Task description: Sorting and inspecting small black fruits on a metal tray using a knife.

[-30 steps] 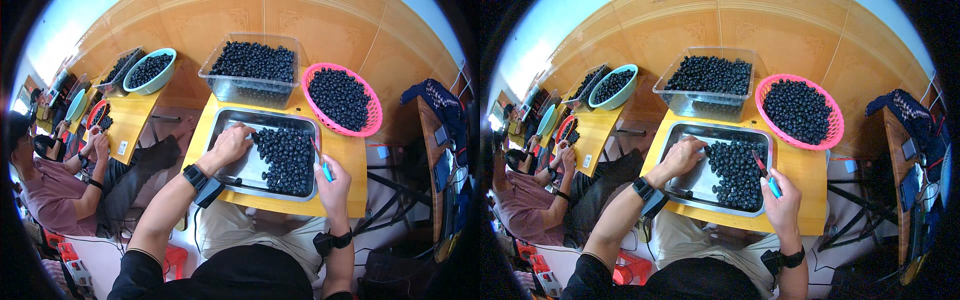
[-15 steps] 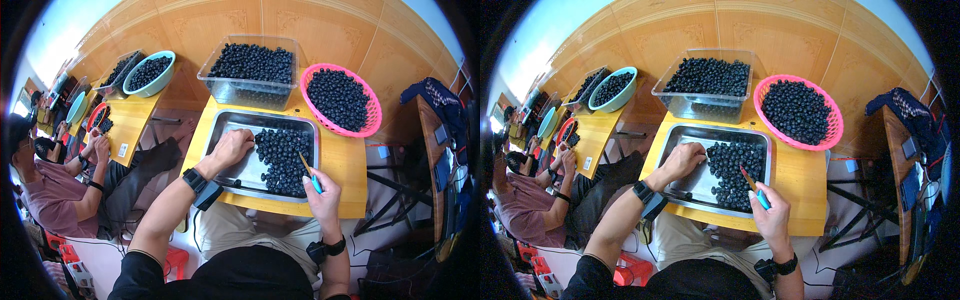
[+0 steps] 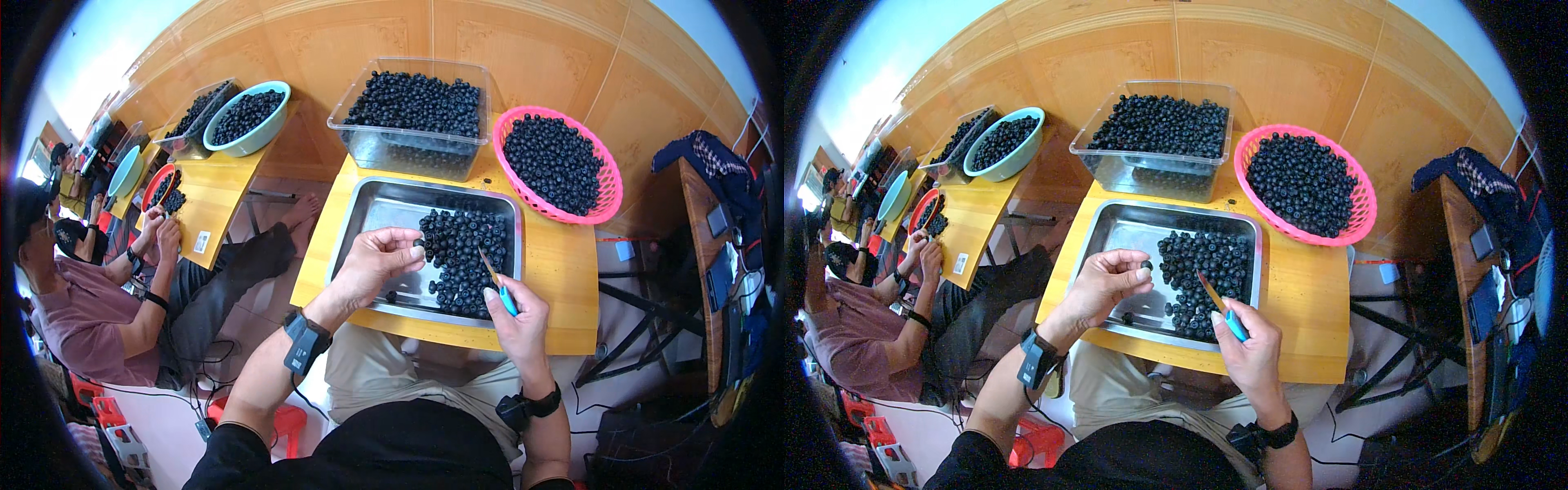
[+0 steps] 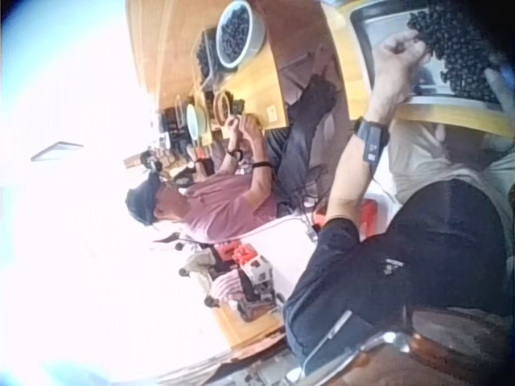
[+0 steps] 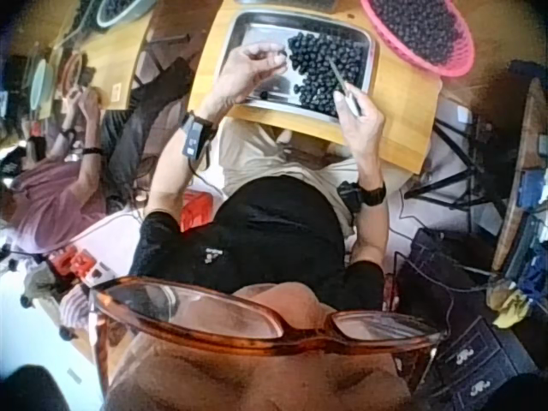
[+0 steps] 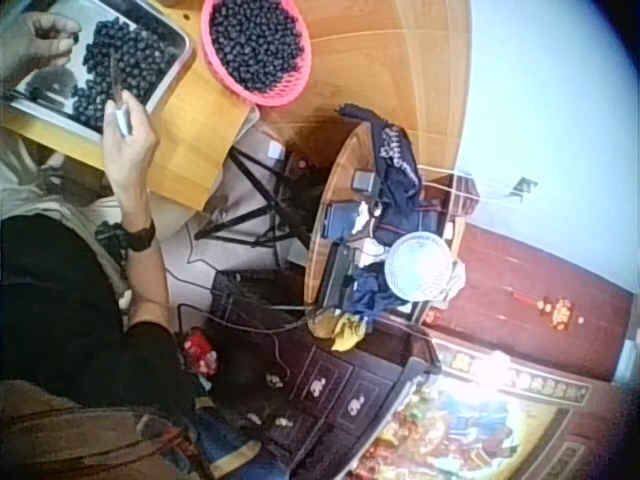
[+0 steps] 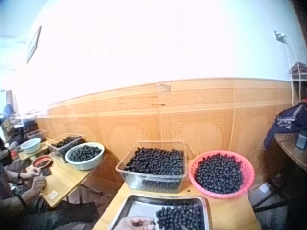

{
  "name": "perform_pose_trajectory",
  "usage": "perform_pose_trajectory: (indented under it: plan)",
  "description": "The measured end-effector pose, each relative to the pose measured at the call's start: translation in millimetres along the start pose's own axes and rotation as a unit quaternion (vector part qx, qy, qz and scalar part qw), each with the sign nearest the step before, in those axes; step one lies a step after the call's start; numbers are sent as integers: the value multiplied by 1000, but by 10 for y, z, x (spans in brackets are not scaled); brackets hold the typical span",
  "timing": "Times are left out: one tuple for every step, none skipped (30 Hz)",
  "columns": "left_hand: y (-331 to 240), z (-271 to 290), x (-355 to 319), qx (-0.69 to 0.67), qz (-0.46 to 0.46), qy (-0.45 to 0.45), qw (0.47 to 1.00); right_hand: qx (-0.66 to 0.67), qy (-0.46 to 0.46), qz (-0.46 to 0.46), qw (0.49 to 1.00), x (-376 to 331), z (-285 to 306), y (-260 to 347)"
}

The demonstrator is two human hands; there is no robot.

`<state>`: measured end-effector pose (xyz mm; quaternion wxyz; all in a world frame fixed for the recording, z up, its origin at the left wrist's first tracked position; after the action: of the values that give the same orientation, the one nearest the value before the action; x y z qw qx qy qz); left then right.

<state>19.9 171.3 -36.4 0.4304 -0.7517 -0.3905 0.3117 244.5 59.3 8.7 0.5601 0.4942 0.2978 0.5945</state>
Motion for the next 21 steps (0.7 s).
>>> perform_pose_trajectory:
  plan:
    - [7, -7, -25, 23, 1, -8, 1000, 4, 5, -3, 1000, 0, -18, -7]
    - [9, -42, -46, 22, 1, -8, 1000, 3, 5, -3, 1000, 0, -25, -6]
    - [14, -69, -76, 23, 5, -12, 1000, 7, 8, -8, 1000, -1, -44, -13]
    - [29, -78, -102, 24, 9, -17, 1000, 11, 10, -13, 1000, -2, -61, -17]
    - [64, -80, -110, 17, 8, -8, 1000, 11, 10, -13, 1000, -4, -71, -4]
    - [87, -85, -133, 17, 8, -8, 1000, 4, 17, -12, 1000, -5, -93, 15]
    - [105, -102, -152, -1, 3, -3, 1000, -4, 23, -11, 1000, -4, -115, 30]
    - [121, -119, -167, -19, -1, 1, 1000, -4, 23, -11, 1000, -4, -124, 36]
    - [137, -137, -185, -20, -1, 1, 1000, -18, 26, 5, 999, -5, -138, 78]
    - [131, -174, -204, -34, -9, 9, 999, -32, 30, 22, 999, -5, -154, 122]
    - [126, -204, -217, -47, -18, 16, 999, -33, 30, 21, 999, -6, -150, 152]
    - [149, -196, -226, -48, -18, 16, 999, -40, 41, 26, 998, -5, -165, 220]
    - [153, -204, -227, -61, -30, 28, 997, -47, 53, 31, 997, -5, -191, 264]
    - [146, -218, -234, -74, -43, 41, 995, -47, 54, 31, 997, -3, -211, 260]
    - [147, -238, -243, -75, -42, 42, 995, -46, 58, 42, 996, -8, -233, 267]
    - [144, -269, -258, -86, -39, 45, 995, -45, 62, 53, 996, -14, -252, 285]
    - [150, -293, -269, -96, -36, 49, 994, -46, 61, 53, 996, -21, -259, 295]
    - [158, -291, -282, -97, -36, 48, 993, -53, 72, 68, 994, -27, -302, 344]
    - [175, -303, -299, -114, -34, 54, 992, -60, 83, 84, 991, -35, -344, 396]
    - [189, -315, -313, -130, -31, 60, 989, -60, 84, 84, 991, -40, -350, 436]
    - [187, -330, -329, -131, -31, 60, 989, -61, 106, 69, 990, -48, -388, 452]
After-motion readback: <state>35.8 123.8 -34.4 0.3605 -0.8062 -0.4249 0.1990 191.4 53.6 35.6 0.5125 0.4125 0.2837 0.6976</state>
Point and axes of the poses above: each hand's wrist, its own x-axis towards the middle knuckle, its own z-axis out of the back of the hand, y = z × x, the point moved 10 cm from there along x, towards the middle knuckle, and after that the axes turned 7 degrees about y, right-handed, at the moved point
